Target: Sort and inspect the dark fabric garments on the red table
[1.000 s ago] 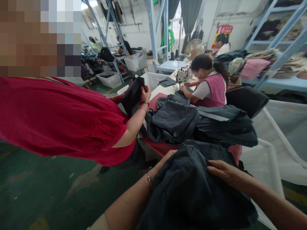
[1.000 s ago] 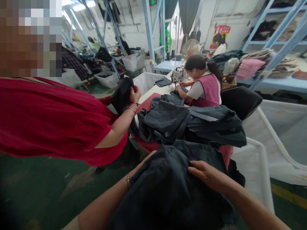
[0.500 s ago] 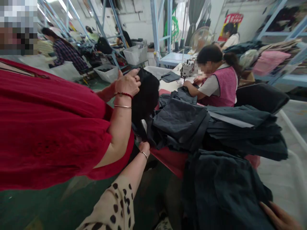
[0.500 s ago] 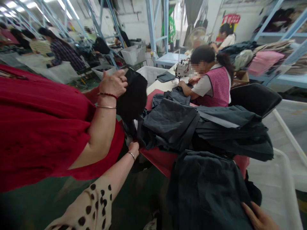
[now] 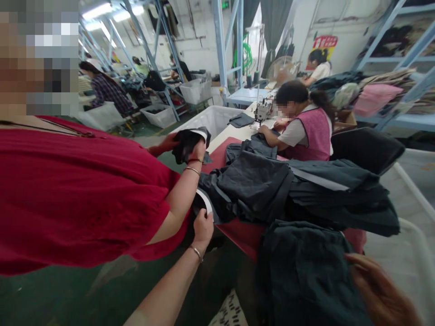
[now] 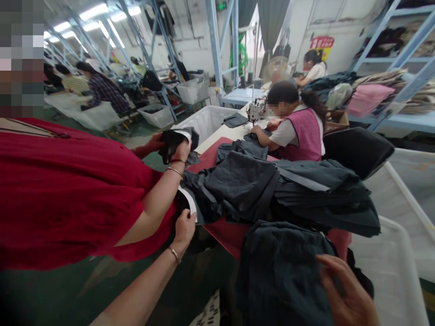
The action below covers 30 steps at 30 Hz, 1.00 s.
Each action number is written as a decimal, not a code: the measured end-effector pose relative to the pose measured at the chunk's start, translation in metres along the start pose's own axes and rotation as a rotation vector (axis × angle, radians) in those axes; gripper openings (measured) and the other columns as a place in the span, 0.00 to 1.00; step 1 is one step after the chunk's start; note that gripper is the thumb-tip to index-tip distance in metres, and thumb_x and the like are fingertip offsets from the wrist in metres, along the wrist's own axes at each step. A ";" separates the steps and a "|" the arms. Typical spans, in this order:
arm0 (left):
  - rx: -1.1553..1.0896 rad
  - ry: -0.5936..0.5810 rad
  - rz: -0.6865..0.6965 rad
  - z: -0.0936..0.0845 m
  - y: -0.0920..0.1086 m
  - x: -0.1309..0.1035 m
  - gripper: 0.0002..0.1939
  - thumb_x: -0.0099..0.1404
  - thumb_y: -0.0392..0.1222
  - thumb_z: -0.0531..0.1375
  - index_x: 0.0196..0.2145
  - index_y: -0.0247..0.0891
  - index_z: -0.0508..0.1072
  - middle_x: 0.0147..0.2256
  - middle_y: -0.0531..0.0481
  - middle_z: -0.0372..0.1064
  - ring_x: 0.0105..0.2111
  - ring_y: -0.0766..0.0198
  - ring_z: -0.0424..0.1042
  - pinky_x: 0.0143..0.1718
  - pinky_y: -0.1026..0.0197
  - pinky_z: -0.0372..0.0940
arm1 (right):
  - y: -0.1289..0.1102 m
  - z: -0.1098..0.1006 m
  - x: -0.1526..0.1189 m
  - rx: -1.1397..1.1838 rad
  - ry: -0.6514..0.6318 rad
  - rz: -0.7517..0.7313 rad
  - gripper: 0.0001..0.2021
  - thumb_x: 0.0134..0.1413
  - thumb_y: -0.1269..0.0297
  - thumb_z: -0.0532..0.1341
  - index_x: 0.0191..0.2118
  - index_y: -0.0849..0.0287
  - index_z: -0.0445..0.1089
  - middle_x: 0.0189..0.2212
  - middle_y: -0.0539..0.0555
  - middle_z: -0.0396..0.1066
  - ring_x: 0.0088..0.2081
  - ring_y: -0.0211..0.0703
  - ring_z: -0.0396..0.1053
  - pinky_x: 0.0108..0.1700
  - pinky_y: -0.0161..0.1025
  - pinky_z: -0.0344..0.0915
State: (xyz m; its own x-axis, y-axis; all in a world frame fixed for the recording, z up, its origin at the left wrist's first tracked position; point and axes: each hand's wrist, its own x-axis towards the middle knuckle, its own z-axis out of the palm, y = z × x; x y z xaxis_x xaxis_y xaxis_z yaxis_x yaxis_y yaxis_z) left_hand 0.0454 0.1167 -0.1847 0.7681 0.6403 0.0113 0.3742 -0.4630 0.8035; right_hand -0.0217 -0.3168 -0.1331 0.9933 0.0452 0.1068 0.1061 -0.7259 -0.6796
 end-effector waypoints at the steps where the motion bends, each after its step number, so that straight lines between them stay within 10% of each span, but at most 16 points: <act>1: 0.005 -0.002 0.054 -0.010 0.007 -0.013 0.12 0.59 0.36 0.57 0.21 0.39 0.57 0.20 0.56 0.53 0.22 0.67 0.54 0.29 0.63 0.49 | -0.026 0.011 0.006 0.054 0.019 -0.145 0.12 0.58 0.57 0.51 0.45 0.52 0.61 0.49 0.59 0.62 0.50 0.53 0.64 0.54 0.51 0.60; 6: 0.028 -0.097 0.282 -0.056 0.036 -0.078 0.09 0.62 0.39 0.54 0.25 0.39 0.61 0.21 0.56 0.55 0.22 0.68 0.56 0.29 0.65 0.52 | -0.140 0.062 0.040 0.170 -0.224 -0.601 0.11 0.59 0.68 0.51 0.45 0.53 0.66 0.43 0.55 0.65 0.44 0.40 0.66 0.46 0.37 0.66; 12: 0.202 -0.292 0.617 -0.104 0.056 -0.129 0.08 0.67 0.38 0.49 0.36 0.38 0.67 0.29 0.50 0.65 0.30 0.65 0.66 0.32 0.64 0.58 | -0.222 0.068 0.078 -0.301 -0.322 -1.164 0.22 0.57 0.71 0.52 0.57 0.54 0.58 0.60 0.55 0.52 0.62 0.57 0.42 0.61 0.56 0.46; 14: 0.280 -0.264 0.737 -0.117 0.062 -0.132 0.09 0.67 0.36 0.48 0.35 0.38 0.68 0.28 0.50 0.64 0.28 0.65 0.65 0.30 0.64 0.59 | -0.230 0.064 0.087 -0.417 -0.424 -1.270 0.18 0.57 0.71 0.52 0.53 0.57 0.61 0.55 0.57 0.59 0.59 0.56 0.49 0.60 0.58 0.45; 17: 0.358 -0.225 0.871 -0.132 0.069 -0.131 0.09 0.66 0.33 0.49 0.35 0.37 0.68 0.28 0.50 0.64 0.28 0.65 0.65 0.30 0.64 0.61 | -0.224 0.062 0.092 -0.520 -0.595 -1.250 0.09 0.57 0.69 0.52 0.41 0.59 0.66 0.38 0.55 0.69 0.43 0.47 0.66 0.48 0.46 0.59; 22: 0.318 0.226 0.966 -0.139 0.066 -0.146 0.10 0.60 0.33 0.58 0.41 0.38 0.70 0.41 0.43 0.68 0.48 0.52 0.64 0.49 0.49 0.60 | -0.200 0.064 0.091 -0.487 -0.611 -0.894 0.08 0.58 0.63 0.53 0.33 0.59 0.66 0.29 0.52 0.70 0.30 0.38 0.68 0.29 0.35 0.53; 25: -0.052 0.109 0.617 -0.123 0.062 -0.169 0.10 0.58 0.36 0.61 0.40 0.40 0.71 0.39 0.46 0.69 0.44 0.55 0.68 0.46 0.53 0.64 | -0.197 0.069 0.082 -0.338 -0.516 -0.656 0.09 0.56 0.59 0.57 0.31 0.59 0.66 0.29 0.52 0.71 0.32 0.39 0.68 0.31 0.34 0.52; 30: -0.928 -0.396 -0.413 -0.079 0.073 -0.189 0.21 0.59 0.48 0.60 0.48 0.39 0.65 0.41 0.44 0.70 0.36 0.58 0.72 0.34 0.59 0.69 | -0.203 0.098 0.034 -0.101 -0.524 -0.526 0.08 0.50 0.59 0.60 0.32 0.59 0.65 0.29 0.52 0.70 0.30 0.39 0.66 0.30 0.34 0.51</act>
State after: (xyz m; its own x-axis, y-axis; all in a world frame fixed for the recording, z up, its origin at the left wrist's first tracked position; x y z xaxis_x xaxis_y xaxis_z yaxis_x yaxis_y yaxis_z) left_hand -0.1133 0.0102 -0.0810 0.8483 0.3200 -0.4219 0.2315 0.4925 0.8390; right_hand -0.0053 -0.1007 -0.0631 0.7076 0.7063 0.0221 0.5934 -0.5769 -0.5613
